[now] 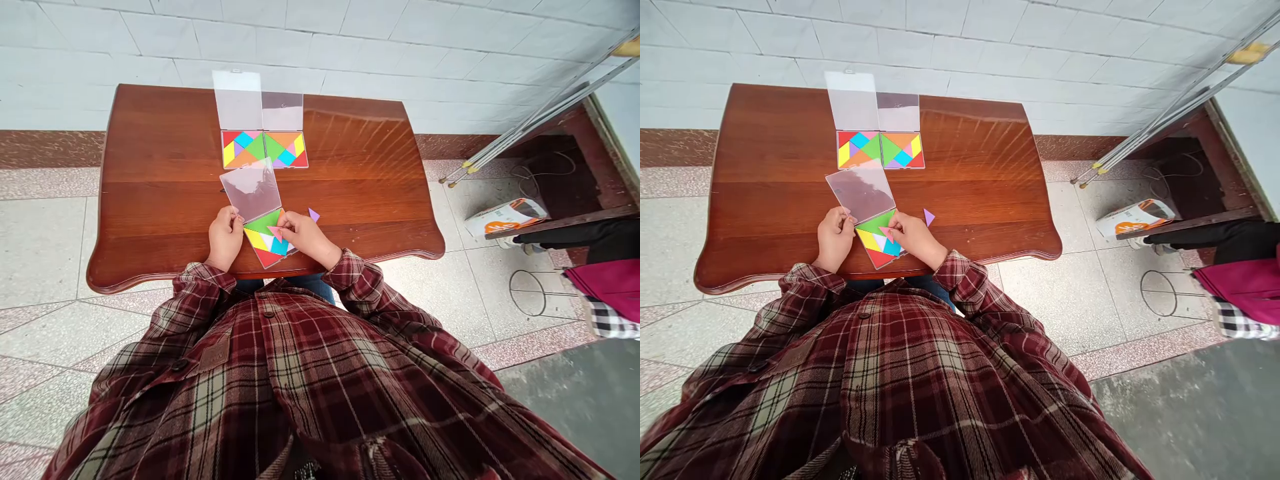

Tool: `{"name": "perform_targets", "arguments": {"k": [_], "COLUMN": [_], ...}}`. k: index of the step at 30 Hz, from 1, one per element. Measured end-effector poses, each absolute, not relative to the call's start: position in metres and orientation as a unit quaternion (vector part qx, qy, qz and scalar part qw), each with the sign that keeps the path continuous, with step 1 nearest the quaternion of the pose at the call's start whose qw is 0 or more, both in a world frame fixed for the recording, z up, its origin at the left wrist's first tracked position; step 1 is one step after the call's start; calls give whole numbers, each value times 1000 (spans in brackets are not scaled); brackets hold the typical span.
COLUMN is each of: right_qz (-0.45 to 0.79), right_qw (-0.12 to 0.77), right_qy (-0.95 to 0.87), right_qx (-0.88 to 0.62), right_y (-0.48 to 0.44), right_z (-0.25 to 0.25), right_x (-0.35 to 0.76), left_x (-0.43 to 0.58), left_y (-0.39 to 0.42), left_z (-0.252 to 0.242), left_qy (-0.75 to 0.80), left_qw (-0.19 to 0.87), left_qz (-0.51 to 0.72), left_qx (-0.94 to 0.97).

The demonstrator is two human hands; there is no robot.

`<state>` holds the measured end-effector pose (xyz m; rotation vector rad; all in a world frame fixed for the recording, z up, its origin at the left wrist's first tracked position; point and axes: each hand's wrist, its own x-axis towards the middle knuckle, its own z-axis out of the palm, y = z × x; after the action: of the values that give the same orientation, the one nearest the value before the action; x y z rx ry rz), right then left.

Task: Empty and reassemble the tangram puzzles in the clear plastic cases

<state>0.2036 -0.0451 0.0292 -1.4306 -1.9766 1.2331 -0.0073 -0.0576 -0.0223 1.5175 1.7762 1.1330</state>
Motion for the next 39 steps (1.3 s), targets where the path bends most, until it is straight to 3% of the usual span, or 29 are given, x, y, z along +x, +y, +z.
{"name": "perform_targets", "arguments": {"k": [23, 39], "right_qz": [352, 344], "right_qw": [101, 213], "right_qy": [-747, -699], "right_qx": [-555, -589], "right_y": [-54, -39], "right_z": [30, 31], "right_x": [178, 234], "left_x": [-8, -9], "left_y": [-57, -57], "left_z": [-25, -27], "left_qy": [649, 647], "left_qw": [262, 268], "left_qz": [433, 436], "left_qx": [568, 565]}}
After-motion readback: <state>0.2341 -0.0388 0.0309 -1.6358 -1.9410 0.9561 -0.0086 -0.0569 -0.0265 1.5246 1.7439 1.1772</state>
